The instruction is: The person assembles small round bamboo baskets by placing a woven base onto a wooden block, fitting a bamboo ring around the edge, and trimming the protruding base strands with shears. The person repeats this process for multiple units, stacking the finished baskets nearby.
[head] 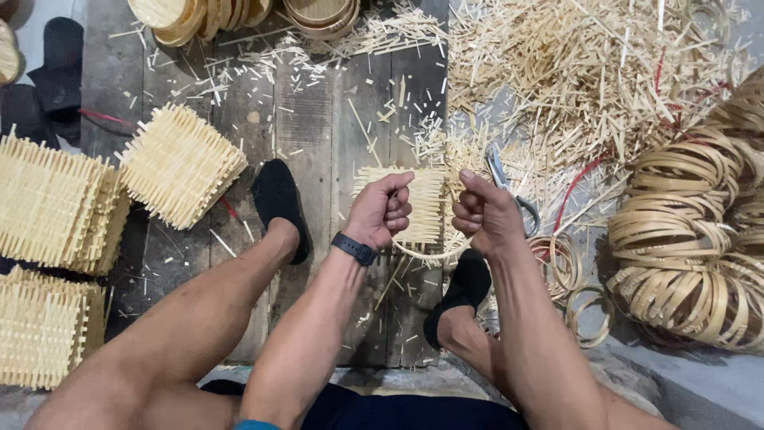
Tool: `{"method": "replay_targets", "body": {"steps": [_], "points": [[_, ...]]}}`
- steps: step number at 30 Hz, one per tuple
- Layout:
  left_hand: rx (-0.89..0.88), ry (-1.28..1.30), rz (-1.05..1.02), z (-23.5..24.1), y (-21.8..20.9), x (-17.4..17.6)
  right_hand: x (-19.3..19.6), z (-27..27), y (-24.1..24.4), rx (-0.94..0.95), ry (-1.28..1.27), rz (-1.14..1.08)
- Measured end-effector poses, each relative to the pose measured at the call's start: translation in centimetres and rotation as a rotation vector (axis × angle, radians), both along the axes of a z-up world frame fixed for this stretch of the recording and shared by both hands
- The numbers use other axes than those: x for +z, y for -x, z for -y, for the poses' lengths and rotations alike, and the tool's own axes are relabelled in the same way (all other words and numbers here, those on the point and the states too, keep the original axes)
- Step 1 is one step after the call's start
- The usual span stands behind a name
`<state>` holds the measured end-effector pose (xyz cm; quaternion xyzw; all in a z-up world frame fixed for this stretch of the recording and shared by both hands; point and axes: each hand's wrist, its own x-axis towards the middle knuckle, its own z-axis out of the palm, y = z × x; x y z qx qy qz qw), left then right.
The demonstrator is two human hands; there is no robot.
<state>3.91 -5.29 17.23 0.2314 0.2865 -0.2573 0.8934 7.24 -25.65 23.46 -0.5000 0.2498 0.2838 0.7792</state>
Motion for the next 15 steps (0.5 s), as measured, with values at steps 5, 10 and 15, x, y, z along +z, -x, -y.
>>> {"method": "replay_targets", "body": {"steps": [5,10,15], "points": [[-0.068,-0.063,-0.031,-0.8,0.2,0.1,-1.4,0.6,0.8,0.057,0.003,0.055],[-0.002,-0.049,-0.079,0.1,0.5,-0.6,-3.3,0.3,1.2,0.031,-0.124,0.010],[0.132,-0.071,-0.127,1.3,0.9,-2.0,-4.2,-0.4,1.6,0.007,-0.053,0.000]]}}
